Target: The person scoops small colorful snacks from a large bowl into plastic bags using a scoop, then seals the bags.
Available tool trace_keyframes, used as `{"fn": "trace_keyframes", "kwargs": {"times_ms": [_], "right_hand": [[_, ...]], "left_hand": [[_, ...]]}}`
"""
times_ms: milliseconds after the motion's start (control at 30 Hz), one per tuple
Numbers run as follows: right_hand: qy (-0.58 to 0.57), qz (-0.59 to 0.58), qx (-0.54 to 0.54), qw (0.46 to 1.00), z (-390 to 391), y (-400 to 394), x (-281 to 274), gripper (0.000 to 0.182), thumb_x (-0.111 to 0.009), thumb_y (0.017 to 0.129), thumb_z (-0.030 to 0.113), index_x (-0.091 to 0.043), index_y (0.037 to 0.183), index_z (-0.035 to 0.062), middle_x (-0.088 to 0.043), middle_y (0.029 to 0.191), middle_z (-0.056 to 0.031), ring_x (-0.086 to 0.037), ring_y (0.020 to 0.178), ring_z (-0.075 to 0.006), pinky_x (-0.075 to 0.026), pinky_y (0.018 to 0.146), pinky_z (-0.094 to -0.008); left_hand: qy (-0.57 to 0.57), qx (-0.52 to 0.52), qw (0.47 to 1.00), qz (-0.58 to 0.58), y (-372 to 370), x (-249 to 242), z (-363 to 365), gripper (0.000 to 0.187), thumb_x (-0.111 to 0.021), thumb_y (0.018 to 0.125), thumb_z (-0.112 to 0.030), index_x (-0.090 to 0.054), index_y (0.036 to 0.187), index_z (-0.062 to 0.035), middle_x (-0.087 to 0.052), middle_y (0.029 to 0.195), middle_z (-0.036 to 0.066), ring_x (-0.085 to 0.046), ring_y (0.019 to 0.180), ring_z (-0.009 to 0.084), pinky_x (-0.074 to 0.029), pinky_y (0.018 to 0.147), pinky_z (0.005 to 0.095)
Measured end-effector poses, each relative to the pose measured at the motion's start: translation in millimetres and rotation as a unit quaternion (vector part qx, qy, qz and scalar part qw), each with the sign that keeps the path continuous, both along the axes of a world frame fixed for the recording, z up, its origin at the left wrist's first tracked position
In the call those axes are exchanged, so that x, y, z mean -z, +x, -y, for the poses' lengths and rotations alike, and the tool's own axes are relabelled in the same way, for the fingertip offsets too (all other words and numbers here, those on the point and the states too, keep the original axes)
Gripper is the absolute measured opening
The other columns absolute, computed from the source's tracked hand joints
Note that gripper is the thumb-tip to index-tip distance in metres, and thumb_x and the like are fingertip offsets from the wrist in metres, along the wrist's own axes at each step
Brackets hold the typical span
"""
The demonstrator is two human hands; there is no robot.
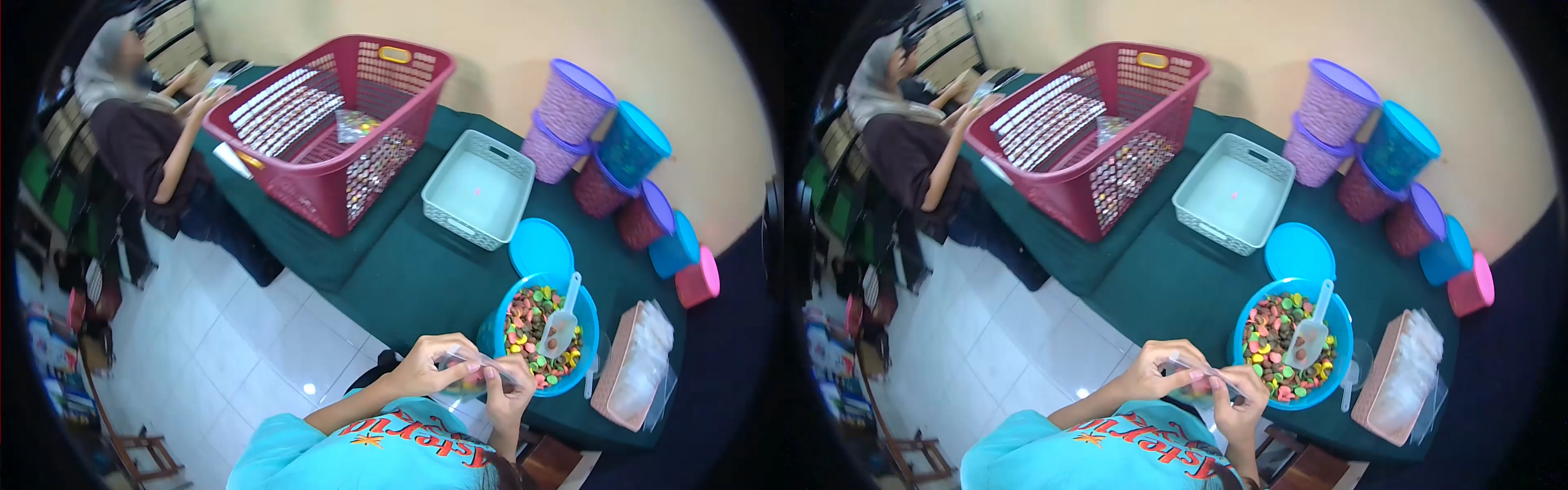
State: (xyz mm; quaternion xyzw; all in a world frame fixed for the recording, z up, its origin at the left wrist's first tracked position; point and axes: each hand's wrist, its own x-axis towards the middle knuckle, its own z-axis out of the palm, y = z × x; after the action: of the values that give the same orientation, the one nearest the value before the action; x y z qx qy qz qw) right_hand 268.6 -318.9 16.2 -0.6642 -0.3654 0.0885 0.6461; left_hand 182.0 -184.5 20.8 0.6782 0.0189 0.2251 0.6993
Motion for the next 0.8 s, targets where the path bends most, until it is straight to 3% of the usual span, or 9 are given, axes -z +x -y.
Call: {"fn": "trace_keyframes", "kwargs": {"times_ms": [100,200,333,500,600,800], "right_hand": [[-0.008,0.040,-0.027,0.999,-3,2,8,0.004,-0.063,0.070,-0.001,-0.060,0.073,-0.0022,-0.058,0.068,-0.0094,-0.053,0.060,-0.0168,-0.041,0.055,-0.0252],[-0.008,0.019,-0.113,0.993,-12,4,9,0.005,-0.063,0.069,-0.002,-0.061,0.073,-0.0016,-0.058,0.068,-0.0092,-0.054,0.060,-0.0173,-0.042,0.055,-0.0257],[0.008,0.032,-0.224,0.974,-29,0,6,0.009,-0.065,0.068,-0.002,-0.062,0.077,-0.0007,-0.060,0.070,-0.0097,-0.056,0.062,-0.0169,-0.043,0.056,-0.0249],[0.036,-0.021,-0.238,0.970,-43,-10,10,0.013,-0.065,0.067,-0.002,-0.064,0.080,0.0002,-0.062,0.073,-0.0099,-0.058,0.065,-0.0173,-0.044,0.059,-0.0244],[0.027,0.016,-0.244,0.969,-50,-10,6,0.012,-0.065,0.068,-0.002,-0.064,0.080,-0.0001,-0.063,0.075,-0.0104,-0.058,0.066,-0.0177,-0.044,0.060,-0.0250],[0.014,0.047,-0.250,0.967,-73,-21,1,0.007,-0.061,0.071,-0.001,-0.063,0.078,-0.0005,-0.063,0.073,-0.0099,-0.058,0.067,-0.0188,-0.044,0.062,-0.0272]], "left_hand": [[0.015,-0.085,0.996,-0.006,-11,8,10,0.010,-0.058,0.078,-0.002,-0.065,0.084,0.0019,-0.063,0.083,0.012,-0.060,0.075,0.0177,-0.048,0.066,0.0274],[0.057,-0.160,0.985,0.003,-28,16,17,0.013,-0.056,0.080,-0.005,-0.063,0.089,0.0021,-0.062,0.085,0.012,-0.061,0.075,0.0168,-0.047,0.067,0.0269],[-0.004,-0.223,0.974,-0.047,-53,9,24,0.011,-0.056,0.080,-0.005,-0.064,0.086,0.0015,-0.062,0.085,0.011,-0.061,0.076,0.0173,-0.047,0.069,0.0274],[-0.048,-0.275,0.960,-0.022,-71,9,21,0.011,-0.058,0.079,-0.002,-0.065,0.087,0.0012,-0.062,0.089,0.013,-0.060,0.080,0.0178,-0.048,0.070,0.0282],[-0.027,-0.263,0.962,-0.068,-81,6,12,0.011,-0.059,0.078,-0.001,-0.064,0.087,0.0023,-0.062,0.087,0.012,-0.060,0.080,0.0170,-0.048,0.069,0.0269],[0.003,-0.324,0.946,-0.031,-87,11,-6,0.009,-0.060,0.078,-0.002,-0.065,0.083,0.0033,-0.062,0.082,0.012,-0.059,0.071,0.0138,-0.047,0.063,0.0252]]}}
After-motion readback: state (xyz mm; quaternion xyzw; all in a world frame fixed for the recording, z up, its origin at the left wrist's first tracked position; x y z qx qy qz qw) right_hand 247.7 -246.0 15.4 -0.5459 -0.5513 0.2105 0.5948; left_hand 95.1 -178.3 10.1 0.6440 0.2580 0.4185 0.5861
